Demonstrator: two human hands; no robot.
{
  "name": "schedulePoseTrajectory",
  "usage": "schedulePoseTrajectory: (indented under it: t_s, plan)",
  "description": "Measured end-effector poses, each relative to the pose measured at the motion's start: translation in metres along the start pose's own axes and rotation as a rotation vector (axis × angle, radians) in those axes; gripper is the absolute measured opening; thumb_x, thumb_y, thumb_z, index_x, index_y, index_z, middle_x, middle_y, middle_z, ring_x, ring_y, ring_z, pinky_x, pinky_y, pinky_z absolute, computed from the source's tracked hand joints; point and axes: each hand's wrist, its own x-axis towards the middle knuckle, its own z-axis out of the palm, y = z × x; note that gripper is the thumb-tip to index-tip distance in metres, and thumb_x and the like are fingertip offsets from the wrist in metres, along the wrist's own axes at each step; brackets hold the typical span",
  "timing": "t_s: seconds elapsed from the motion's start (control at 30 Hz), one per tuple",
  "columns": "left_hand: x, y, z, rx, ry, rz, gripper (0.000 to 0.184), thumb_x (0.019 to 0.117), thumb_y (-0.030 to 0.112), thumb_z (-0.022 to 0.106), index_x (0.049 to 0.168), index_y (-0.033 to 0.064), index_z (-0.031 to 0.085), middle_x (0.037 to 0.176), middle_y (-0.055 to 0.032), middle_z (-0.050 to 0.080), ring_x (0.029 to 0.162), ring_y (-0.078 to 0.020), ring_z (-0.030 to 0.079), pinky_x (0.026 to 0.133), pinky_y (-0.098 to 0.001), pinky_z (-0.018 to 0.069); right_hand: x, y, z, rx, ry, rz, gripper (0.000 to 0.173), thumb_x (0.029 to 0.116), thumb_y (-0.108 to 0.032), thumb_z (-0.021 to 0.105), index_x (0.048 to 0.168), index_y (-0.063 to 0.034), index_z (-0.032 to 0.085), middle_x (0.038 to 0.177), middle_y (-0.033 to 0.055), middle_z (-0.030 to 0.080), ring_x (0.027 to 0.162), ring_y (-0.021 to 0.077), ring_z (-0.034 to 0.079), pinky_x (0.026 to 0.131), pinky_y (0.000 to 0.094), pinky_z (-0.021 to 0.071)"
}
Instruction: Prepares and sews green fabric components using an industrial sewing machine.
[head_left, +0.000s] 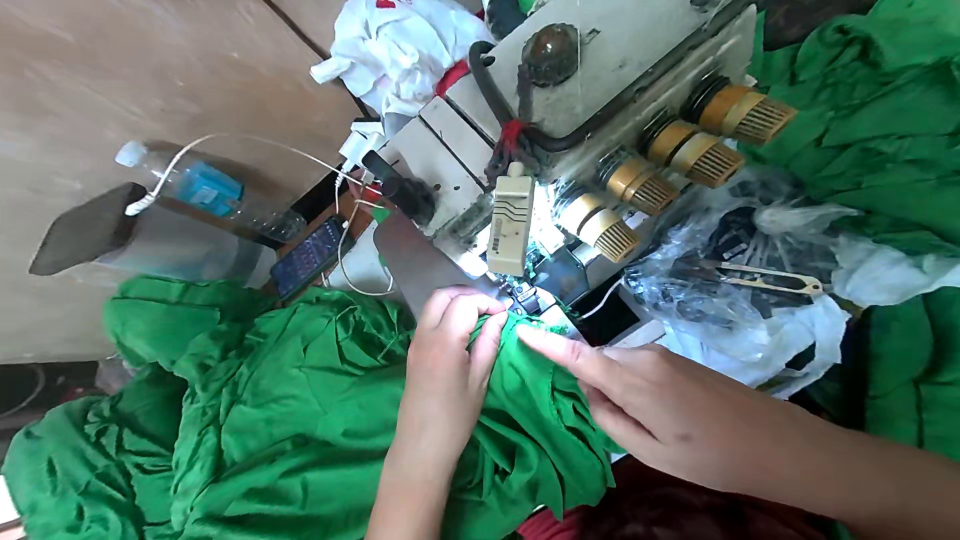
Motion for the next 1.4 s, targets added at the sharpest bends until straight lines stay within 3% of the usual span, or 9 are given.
schedulePoseTrajectory:
  t_s: [0.1, 0.2, 0.27, 0.37, 0.6, 0.73, 0.87, 0.97, 1.4]
  plan:
    - [0.001, 0.001, -0.001, -0.002, -0.015, -0.009, 0.011, 0.096, 0.018, 0.065, 0.096, 0.0113, 0.074, 0.101, -0.0001, 0.069, 0.1, -0.0022, 0.063, 0.089, -0.0147, 0.0497, 0.002, 0.0, -0.004, -0.001, -0.029, 0.063, 0.059, 0.0942, -0.012, 0.046, 0.152, -0.0002, 0.045, 0.066, 0.0021, 0.058, 0.049, 0.0128, 0.052, 0.046, 0.0277, 0.0476]
    - [0.006, 0.001, -0.001, 0.028, -0.025, -0.012, 0.012, 0.0963, 0.019, 0.064, 0.095, 0.012, 0.074, 0.096, 0.0007, 0.068, 0.094, -0.0012, 0.062, 0.085, -0.014, 0.0492, -0.002, 0.004, -0.003, 0.135, 0.033, 0.154, 0.056, 0.099, -0.018, 0.047, 0.152, -0.0022, 0.043, 0.066, -0.0036, 0.054, 0.05, 0.0024, 0.046, 0.048, 0.0175, 0.0433]
    - [0.013, -0.002, 0.002, 0.047, 0.009, -0.021, 0.012, 0.0946, 0.016, 0.065, 0.093, 0.0083, 0.073, 0.093, -0.0035, 0.067, 0.09, -0.0053, 0.062, 0.081, -0.0173, 0.0491, -0.003, 0.009, 0.0, 0.258, 0.124, 0.198, 0.048, 0.1009, -0.021, 0.052, 0.145, -0.0031, 0.049, 0.071, -0.0051, 0.058, 0.055, -0.004, 0.048, 0.053, 0.0105, 0.0437]
    - [0.027, -0.007, 0.005, 0.065, 0.055, -0.041, 0.014, 0.0927, 0.012, 0.062, 0.097, 0.0018, 0.072, 0.099, -0.0112, 0.069, 0.097, -0.0132, 0.064, 0.086, -0.0263, 0.0509, 0.003, 0.015, 0.006, 0.372, 0.227, 0.2, 0.036, 0.1015, -0.02, 0.057, 0.132, -0.0018, 0.054, 0.071, -0.0066, 0.058, 0.058, -0.0083, 0.047, 0.057, 0.0062, 0.0416]
    - [0.031, -0.01, 0.011, 0.057, 0.12, -0.077, 0.016, 0.0926, 0.013, 0.065, 0.102, 0.0021, 0.072, 0.104, -0.0115, 0.068, 0.103, -0.013, 0.064, 0.09, -0.0271, 0.051, 0.004, 0.018, 0.015, 0.484, 0.308, 0.206, 0.019, 0.1007, -0.019, 0.06, 0.113, -0.0061, 0.055, 0.074, -0.0091, 0.061, 0.064, -0.0101, 0.054, 0.061, 0.0061, 0.0456]
    - [0.011, 0.01, 0.003, 0.206, 0.158, -0.032, 0.02, 0.0965, 0.019, 0.066, 0.103, 0.0002, 0.068, 0.112, -0.0209, 0.065, 0.108, -0.0347, 0.063, 0.091, -0.0521, 0.0502, -0.013, 0.017, 0.013, 0.661, 0.249, 0.313, 0.028, 0.0932, -0.019, 0.07, 0.114, -0.008, 0.055, 0.081, -0.0094, 0.069, 0.071, -0.006, 0.063, 0.065, 0.0114, 0.0527]
    - [-0.023, 0.056, 0.01, 0.148, 0.119, 0.037, 0.027, 0.1022, 0.026, 0.059, 0.105, 0.0082, 0.078, 0.106, -0.0075, 0.076, 0.106, -0.0177, 0.068, 0.096, -0.0309, 0.0519, -0.027, 0.021, 0.008, 0.964, 0.103, 0.472, 0.021, 0.0888, -0.013, 0.074, 0.108, -0.01, 0.066, 0.082, -0.011, 0.071, 0.074, -0.0031, 0.067, 0.069, 0.0146, 0.0564]
    - [-0.031, 0.063, 0.023, 0.258, 0.109, 0.018, 0.035, 0.1031, 0.032, 0.055, 0.113, 0.0071, 0.078, 0.114, -0.0105, 0.075, 0.111, -0.0231, 0.069, 0.1, -0.0331, 0.0515, -0.027, 0.025, 0.007, 0.995, 0.12, 0.413, 0.008, 0.0904, -0.014, 0.072, 0.098, -0.0125, 0.072, 0.081, -0.0125, 0.071, 0.074, -0.0048, 0.066, 0.069, 0.0131, 0.0553]
    - [-0.024, 0.044, 0.019, 0.225, 0.049, 0.04, 0.031, 0.1023, 0.031, 0.056, 0.115, 0.0123, 0.078, 0.118, -0.0119, 0.073, 0.117, -0.0274, 0.066, 0.102, -0.0358, 0.0501, -0.022, 0.024, 0.01, 0.927, 0.145, 0.343, 0.011, 0.0976, -0.011, 0.063, 0.103, -0.0057, 0.071, 0.086, -0.0099, 0.071, 0.078, -0.0055, 0.065, 0.073, 0.0124, 0.0548]
